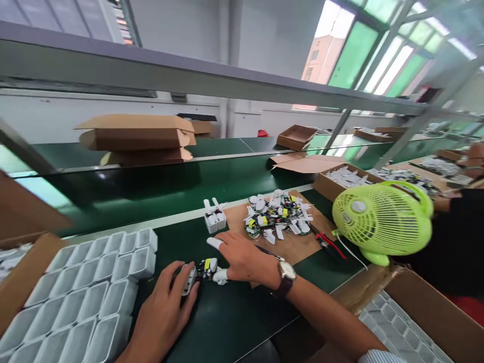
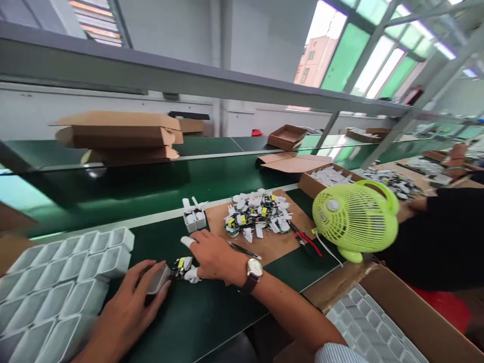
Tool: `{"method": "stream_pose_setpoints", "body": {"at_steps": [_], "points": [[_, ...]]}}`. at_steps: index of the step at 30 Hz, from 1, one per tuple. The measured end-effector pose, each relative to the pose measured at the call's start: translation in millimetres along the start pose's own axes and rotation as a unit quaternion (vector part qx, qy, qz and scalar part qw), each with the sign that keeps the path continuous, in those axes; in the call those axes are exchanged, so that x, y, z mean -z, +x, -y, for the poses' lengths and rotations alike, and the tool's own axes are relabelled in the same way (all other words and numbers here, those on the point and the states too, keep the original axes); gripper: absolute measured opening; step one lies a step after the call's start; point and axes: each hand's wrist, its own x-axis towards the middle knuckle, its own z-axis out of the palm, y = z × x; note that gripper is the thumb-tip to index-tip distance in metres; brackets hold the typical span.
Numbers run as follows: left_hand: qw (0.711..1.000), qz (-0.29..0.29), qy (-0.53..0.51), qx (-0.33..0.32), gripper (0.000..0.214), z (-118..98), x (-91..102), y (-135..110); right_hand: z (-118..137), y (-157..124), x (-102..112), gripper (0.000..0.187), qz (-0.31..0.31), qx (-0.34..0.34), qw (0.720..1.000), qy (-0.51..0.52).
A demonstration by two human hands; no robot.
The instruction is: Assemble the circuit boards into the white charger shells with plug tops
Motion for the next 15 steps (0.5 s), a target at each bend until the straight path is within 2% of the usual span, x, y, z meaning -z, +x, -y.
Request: {"method": "stream_pose_setpoints", "body": {"at_steps": [3,5,11,13,15], "points": [[0.999,0.038,0.024,0.013,0.037,-7.3,1.6,1.7,-10.6,-12.3,1.9,0.068,-0.001,-0.017,0.997,0.077],[0.999,0.048,0.01,0.014,0.04,-12.5,4.5,3.8,-8.5,-20.2,-3.4,0.069,0.014,-0.033,0.994,0.106],[0.997,0.07,-0.011,0.029,0.047,-19.0,7.5,5.2,8.3,-34.5,-19.1,0.029,0.012,-0.066,0.993,0.099],[0.997,0.075,-0.005,0.03,0.048,-18.9,6.7,6.3,7.0,-36.4,-17.1,0.029,0.005,-0.055,0.994,0.095],[0.997,0.077,0.001,0.029,0.048,-18.6,7.2,5.3,4.8,-36.4,-13.7,0.035,0.0,-0.044,0.995,0.089]]}}
